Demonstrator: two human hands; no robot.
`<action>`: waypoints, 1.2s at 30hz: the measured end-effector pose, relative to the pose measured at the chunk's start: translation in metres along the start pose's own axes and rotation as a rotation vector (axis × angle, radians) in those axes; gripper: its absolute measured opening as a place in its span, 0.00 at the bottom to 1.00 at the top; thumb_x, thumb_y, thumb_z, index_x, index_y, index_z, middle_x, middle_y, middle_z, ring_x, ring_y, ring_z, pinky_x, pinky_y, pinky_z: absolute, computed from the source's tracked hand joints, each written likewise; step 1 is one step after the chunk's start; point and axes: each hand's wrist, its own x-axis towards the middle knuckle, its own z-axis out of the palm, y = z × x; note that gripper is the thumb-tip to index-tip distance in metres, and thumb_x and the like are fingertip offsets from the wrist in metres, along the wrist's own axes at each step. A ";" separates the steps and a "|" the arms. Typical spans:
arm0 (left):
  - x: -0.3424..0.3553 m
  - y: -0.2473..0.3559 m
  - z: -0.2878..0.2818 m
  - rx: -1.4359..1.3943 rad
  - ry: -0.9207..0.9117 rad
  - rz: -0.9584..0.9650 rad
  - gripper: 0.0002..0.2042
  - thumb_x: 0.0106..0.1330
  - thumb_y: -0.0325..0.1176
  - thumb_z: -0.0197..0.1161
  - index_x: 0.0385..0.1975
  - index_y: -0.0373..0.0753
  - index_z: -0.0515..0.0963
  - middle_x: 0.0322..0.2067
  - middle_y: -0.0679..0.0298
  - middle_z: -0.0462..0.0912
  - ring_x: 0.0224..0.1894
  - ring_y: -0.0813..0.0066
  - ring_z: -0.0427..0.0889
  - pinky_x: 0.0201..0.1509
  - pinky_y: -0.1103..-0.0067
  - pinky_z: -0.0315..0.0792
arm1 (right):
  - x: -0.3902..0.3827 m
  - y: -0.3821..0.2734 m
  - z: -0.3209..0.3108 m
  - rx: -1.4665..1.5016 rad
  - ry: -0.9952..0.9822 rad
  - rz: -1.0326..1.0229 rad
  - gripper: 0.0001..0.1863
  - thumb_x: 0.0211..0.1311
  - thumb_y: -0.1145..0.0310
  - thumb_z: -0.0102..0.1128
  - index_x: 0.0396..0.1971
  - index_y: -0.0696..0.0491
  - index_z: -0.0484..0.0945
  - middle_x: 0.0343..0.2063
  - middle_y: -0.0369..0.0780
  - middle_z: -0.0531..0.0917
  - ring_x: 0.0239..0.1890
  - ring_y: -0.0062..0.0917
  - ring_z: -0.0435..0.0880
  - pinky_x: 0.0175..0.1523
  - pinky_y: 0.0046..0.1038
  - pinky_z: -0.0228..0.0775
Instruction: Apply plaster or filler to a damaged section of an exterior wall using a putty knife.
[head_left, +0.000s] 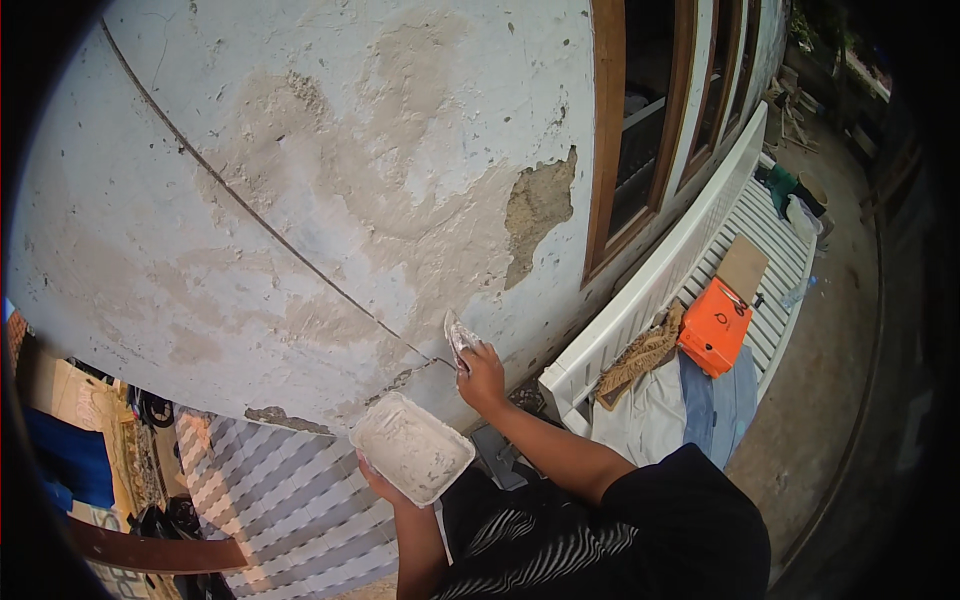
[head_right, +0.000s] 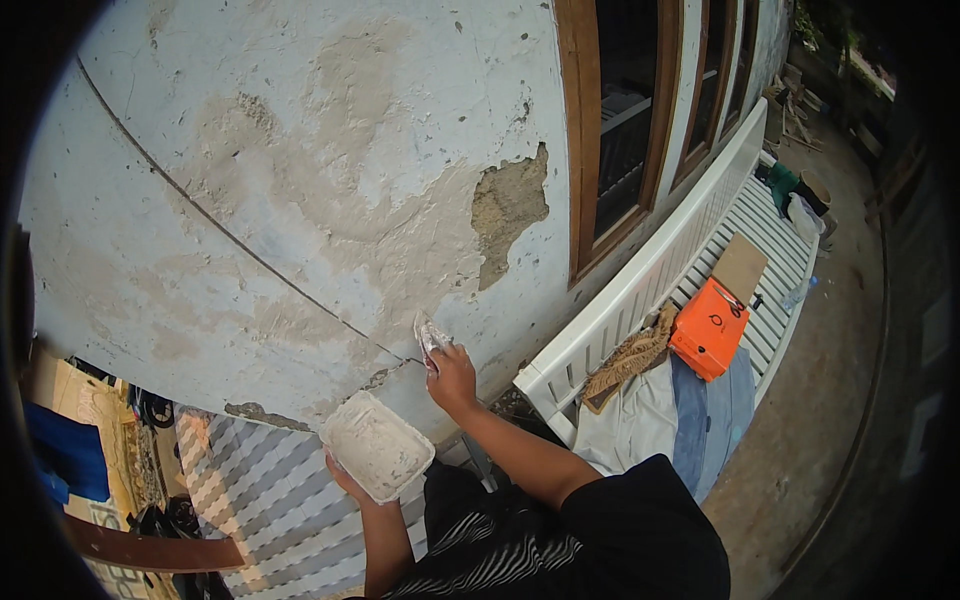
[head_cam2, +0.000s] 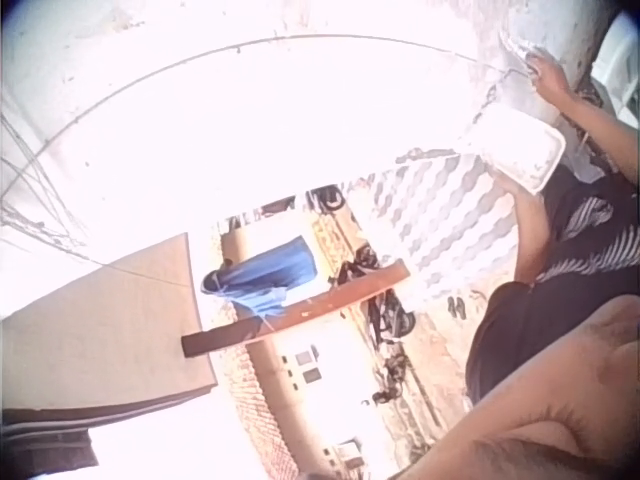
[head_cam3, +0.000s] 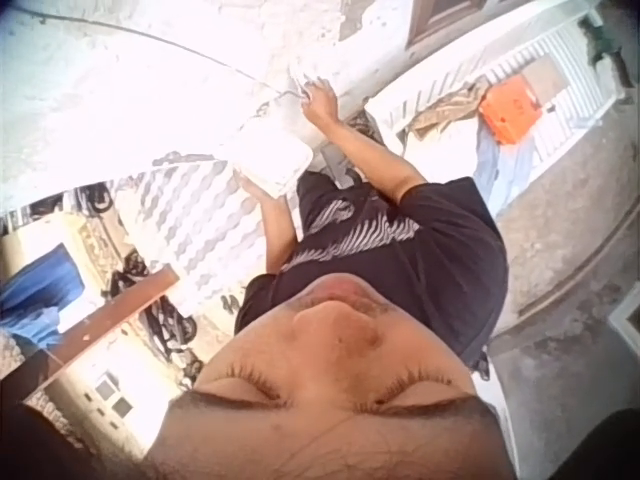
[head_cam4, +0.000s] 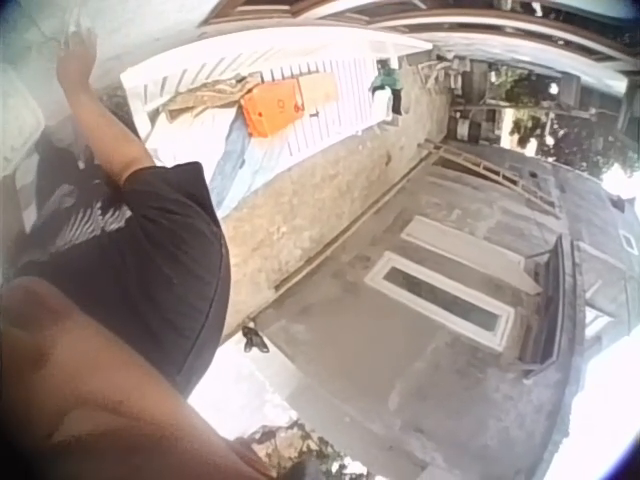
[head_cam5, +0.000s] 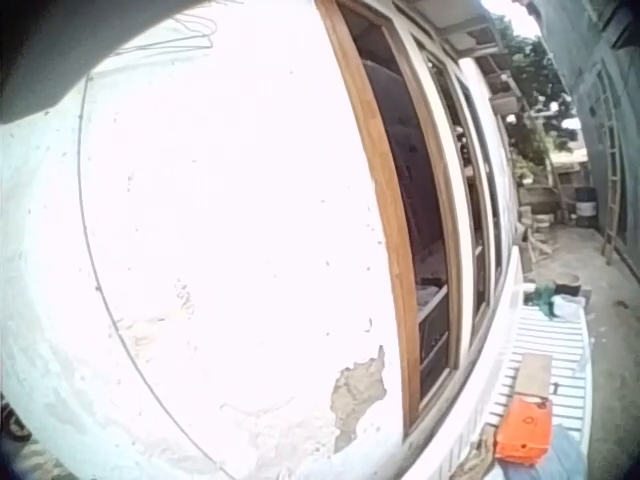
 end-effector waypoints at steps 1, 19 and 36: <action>0.002 -0.002 0.000 0.011 -0.036 0.011 0.28 0.65 0.54 0.45 0.59 0.41 0.67 0.56 0.56 0.72 0.56 0.52 0.73 0.58 0.55 0.67 | -0.001 0.010 -0.003 -0.002 0.010 0.004 0.15 0.44 0.79 0.57 0.37 0.61 0.77 0.38 0.50 0.75 0.45 0.48 0.72 0.49 0.42 0.66; -0.021 0.012 -0.001 -0.061 -0.059 0.009 0.30 0.65 0.55 0.44 0.60 0.40 0.65 0.57 0.55 0.71 0.56 0.51 0.72 0.59 0.55 0.67 | 0.001 -0.010 -0.002 -0.052 0.119 -0.029 0.12 0.43 0.77 0.60 0.33 0.59 0.77 0.36 0.47 0.76 0.41 0.43 0.72 0.45 0.41 0.66; -0.021 -0.013 0.017 0.023 -0.060 0.026 0.32 0.65 0.56 0.44 0.63 0.41 0.59 0.60 0.55 0.66 0.59 0.54 0.69 0.60 0.60 0.66 | 0.003 -0.009 -0.154 1.275 -0.020 0.489 0.11 0.60 0.75 0.58 0.43 0.57 0.75 0.37 0.36 0.81 0.38 0.22 0.81 0.42 0.25 0.75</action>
